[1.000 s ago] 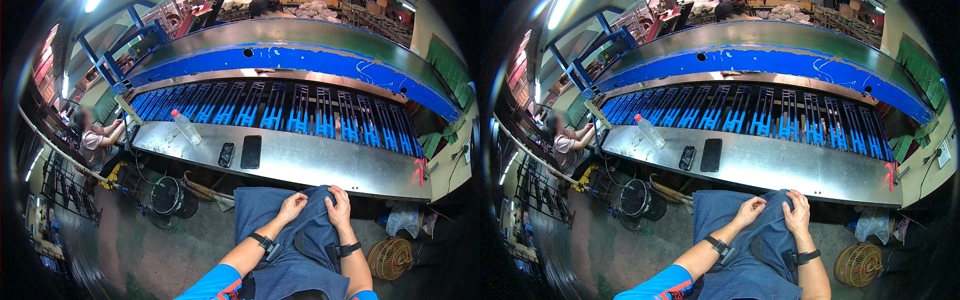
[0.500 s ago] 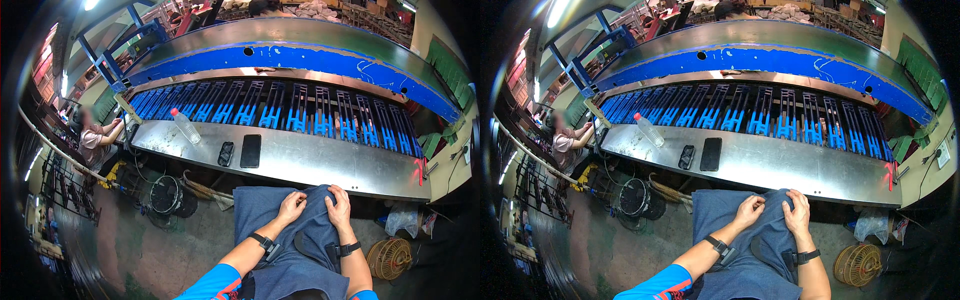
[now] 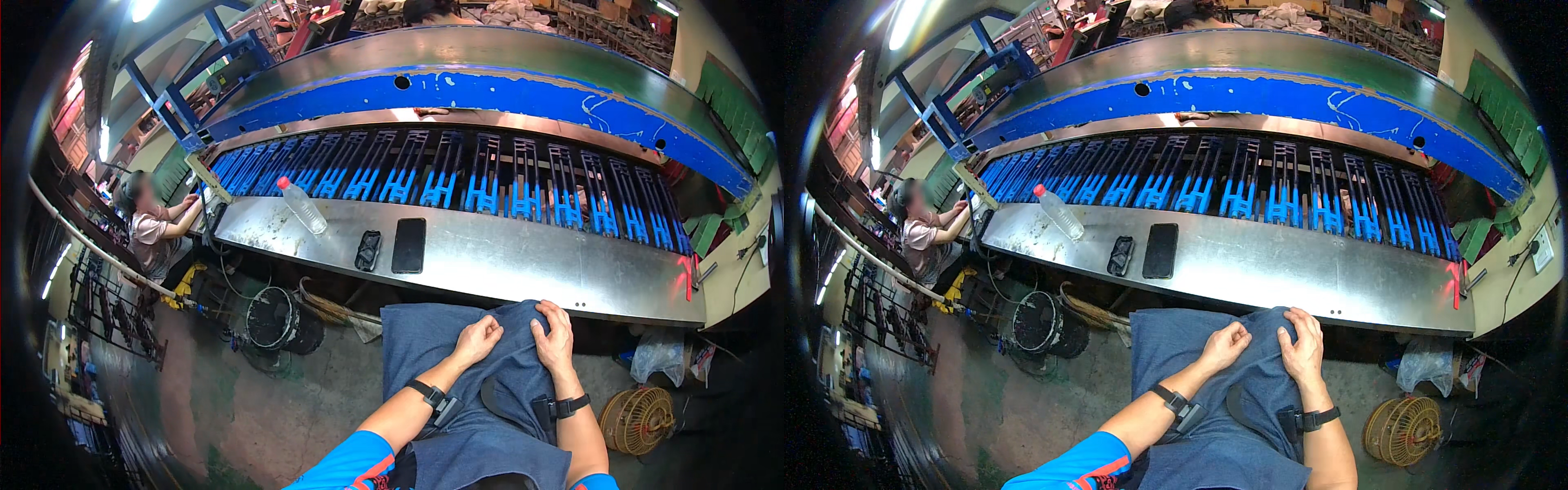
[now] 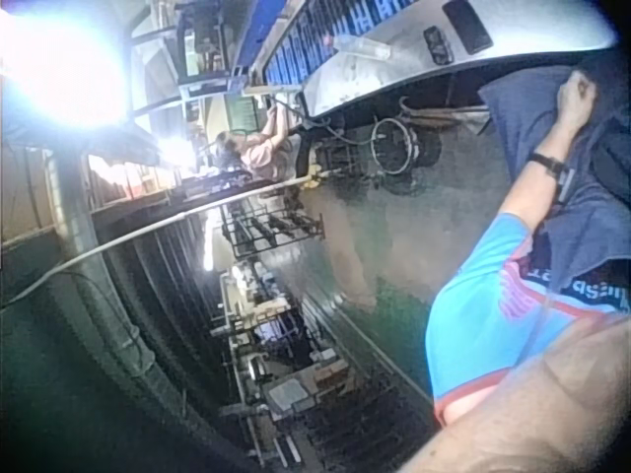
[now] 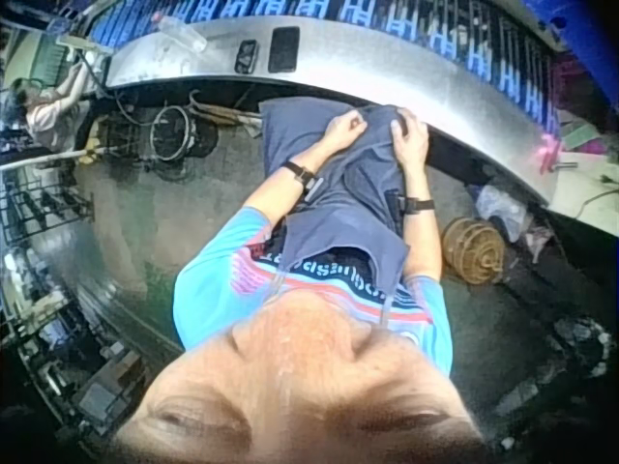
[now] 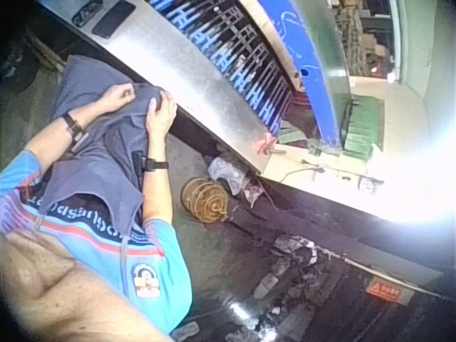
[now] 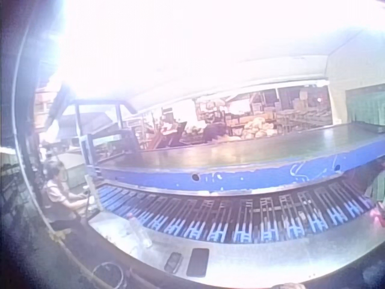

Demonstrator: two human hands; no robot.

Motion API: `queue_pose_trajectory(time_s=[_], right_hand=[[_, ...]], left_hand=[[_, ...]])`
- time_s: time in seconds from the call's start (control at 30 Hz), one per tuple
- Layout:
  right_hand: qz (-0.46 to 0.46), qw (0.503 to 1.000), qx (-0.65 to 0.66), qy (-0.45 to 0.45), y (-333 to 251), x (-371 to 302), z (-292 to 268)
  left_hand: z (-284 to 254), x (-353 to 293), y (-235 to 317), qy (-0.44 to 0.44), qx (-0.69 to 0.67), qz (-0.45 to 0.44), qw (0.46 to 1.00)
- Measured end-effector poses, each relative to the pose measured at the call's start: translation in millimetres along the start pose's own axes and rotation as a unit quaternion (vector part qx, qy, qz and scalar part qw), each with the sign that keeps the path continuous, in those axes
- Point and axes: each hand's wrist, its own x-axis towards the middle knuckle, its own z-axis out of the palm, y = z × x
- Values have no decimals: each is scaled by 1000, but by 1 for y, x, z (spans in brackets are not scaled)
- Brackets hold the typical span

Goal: Placing small shoe components into slots on a manufacturing conveyor machine.

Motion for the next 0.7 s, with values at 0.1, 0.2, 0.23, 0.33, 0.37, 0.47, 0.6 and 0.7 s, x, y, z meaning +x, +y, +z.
queue_pose_trajectory(time_s=[0.1,0.2,0.23,0.33,0.37,0.47,0.6,0.7], right_hand=[[4,1000,-2,0,-1,0,-1],[7,1000,-2,0,0,0,0],[9,1000,-1,0,0,0,0],[7,1000,2,1,0,0,0],[7,1000,1,1,1,0,0],[6,1000,-4,0,2,0,0],[4,1000,-3,-1,0,0,0],[5,1000,-3,-1,-1,0,0]], left_hand=[[1,1,0,-5,-7,-11,1000],[1,0,-1,-4,-7,-10,1000],[1,0,-1,-3,-8,-10,1000],[0,0,0,1,-12,-10,1000],[0,0,0,1,-12,-10,1000],[0,0,2,-4,-12,-10,1000],[0,1,1,5,-15,-5,1000],[-1,0,1,-1,-15,-10,1000]])
